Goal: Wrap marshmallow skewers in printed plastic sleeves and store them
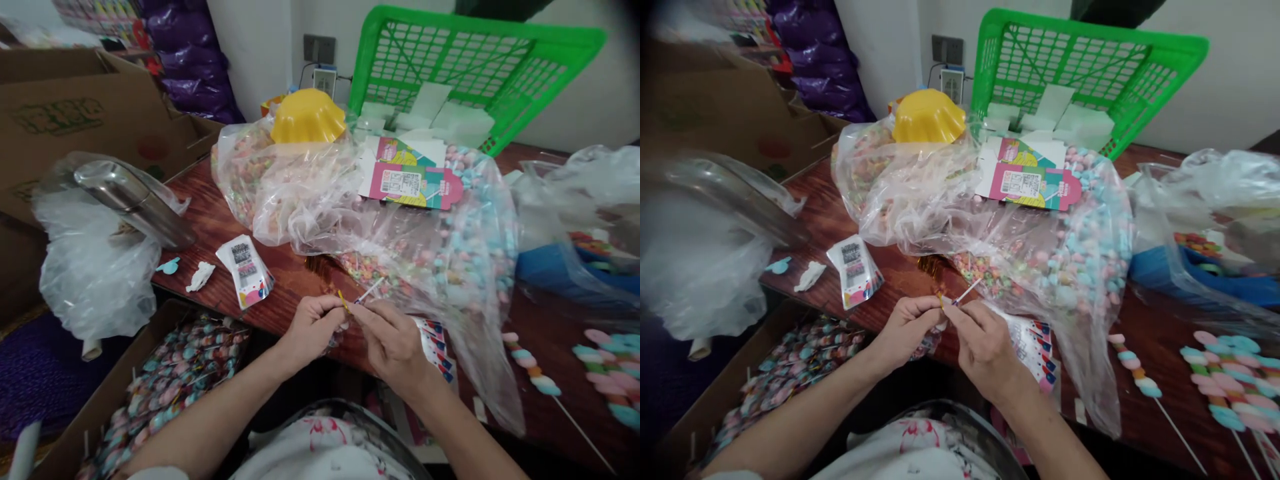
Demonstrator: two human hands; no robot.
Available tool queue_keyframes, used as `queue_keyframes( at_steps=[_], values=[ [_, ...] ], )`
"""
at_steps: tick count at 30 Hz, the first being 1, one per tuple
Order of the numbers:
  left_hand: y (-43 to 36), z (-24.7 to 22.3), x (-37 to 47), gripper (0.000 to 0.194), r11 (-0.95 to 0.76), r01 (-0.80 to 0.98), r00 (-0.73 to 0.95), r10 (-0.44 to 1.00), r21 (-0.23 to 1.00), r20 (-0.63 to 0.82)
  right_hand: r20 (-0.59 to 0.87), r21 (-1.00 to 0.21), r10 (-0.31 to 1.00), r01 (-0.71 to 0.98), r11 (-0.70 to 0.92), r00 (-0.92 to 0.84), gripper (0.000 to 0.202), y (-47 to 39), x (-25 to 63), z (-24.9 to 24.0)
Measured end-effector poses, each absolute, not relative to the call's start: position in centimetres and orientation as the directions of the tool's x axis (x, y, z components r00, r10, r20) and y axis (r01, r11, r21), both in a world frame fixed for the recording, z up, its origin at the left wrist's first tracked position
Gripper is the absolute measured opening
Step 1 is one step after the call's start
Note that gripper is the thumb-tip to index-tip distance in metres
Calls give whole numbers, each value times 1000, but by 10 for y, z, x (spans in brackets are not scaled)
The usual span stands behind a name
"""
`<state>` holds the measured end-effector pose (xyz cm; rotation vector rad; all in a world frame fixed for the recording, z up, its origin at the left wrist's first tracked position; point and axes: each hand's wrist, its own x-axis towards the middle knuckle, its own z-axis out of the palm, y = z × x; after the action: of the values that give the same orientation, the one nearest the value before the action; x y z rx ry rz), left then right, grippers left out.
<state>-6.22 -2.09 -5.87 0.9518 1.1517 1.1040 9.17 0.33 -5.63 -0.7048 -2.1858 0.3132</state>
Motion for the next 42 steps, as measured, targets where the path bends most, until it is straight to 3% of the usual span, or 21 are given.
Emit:
queue_keyframes(
  at_steps=[9, 14, 17, 19, 22, 24, 27, 30, 32, 34, 35, 37, 39, 42],
  values=[
    [-28, -62, -51, 19, 69, -20, 173, 983, 997, -64, 520, -604, 698, 367, 708, -492, 38, -2, 117, -63],
    [-26, -68, -47, 29, 63, -15, 127, 990, 998, -61, 526, -590, 720, 415, 693, -453, 36, -7, 117, -68],
    [-24, -68, -48, 28, 75, -14, 94, 993, 997, -74, 563, -599, 755, 464, 653, -335, 38, -11, 117, -69],
    [-23, -67, -49, 28, 92, -20, 65, 994, 996, -91, 542, -678, 812, 460, 574, -214, 32, -16, 116, -69],
    [-22, -65, -49, 28, 82, -2, 52, 995, 997, -82, 297, -883, 947, 343, 321, -121, 8, -22, 113, -70],
    [-21, -63, -48, 28, 32, 34, 71, 997, 999, -34, 90, -972, 985, 205, 119, -144, 14, -22, 111, -73],
    [-19, -57, -45, 28, -46, 74, 111, 993, 996, 37, -97, -995, 966, -7, -101, -239, 19, -15, 115, -78],
    [-18, -52, -44, 28, 40, 0, 210, 977, 999, -39, -182, -966, 876, -86, -245, -447, 25, -4, 126, -78],
    [-17, -50, -43, 28, 234, -94, 315, 929, 968, -194, -107, -990, 812, -18, -143, -573, 25, 2, 135, -72],
    [-18, -49, -43, 29, 449, -142, 422, 833, 882, -357, 113, -966, 746, 104, 237, -657, 18, 4, 144, -59],
    [-17, -49, -43, 29, 539, -138, 477, 771, 831, -422, 254, -867, 672, 145, 477, -695, 16, 4, 148, -51],
    [-17, -48, -43, 27, 665, -85, 589, 634, 742, -501, 467, -533, 445, 158, 831, -764, 22, 0, 156, -36],
    [-15, -45, -43, 26, 732, -12, 685, 503, 681, -527, 541, -260, 242, 114, 959, -805, 28, -7, 163, -25],
    [-11, -38, -42, 22, 759, 98, 774, 348, 643, -528, 544, -104, 100, 51, 993, -833, 28, -17, 171, -20]
  ],
)
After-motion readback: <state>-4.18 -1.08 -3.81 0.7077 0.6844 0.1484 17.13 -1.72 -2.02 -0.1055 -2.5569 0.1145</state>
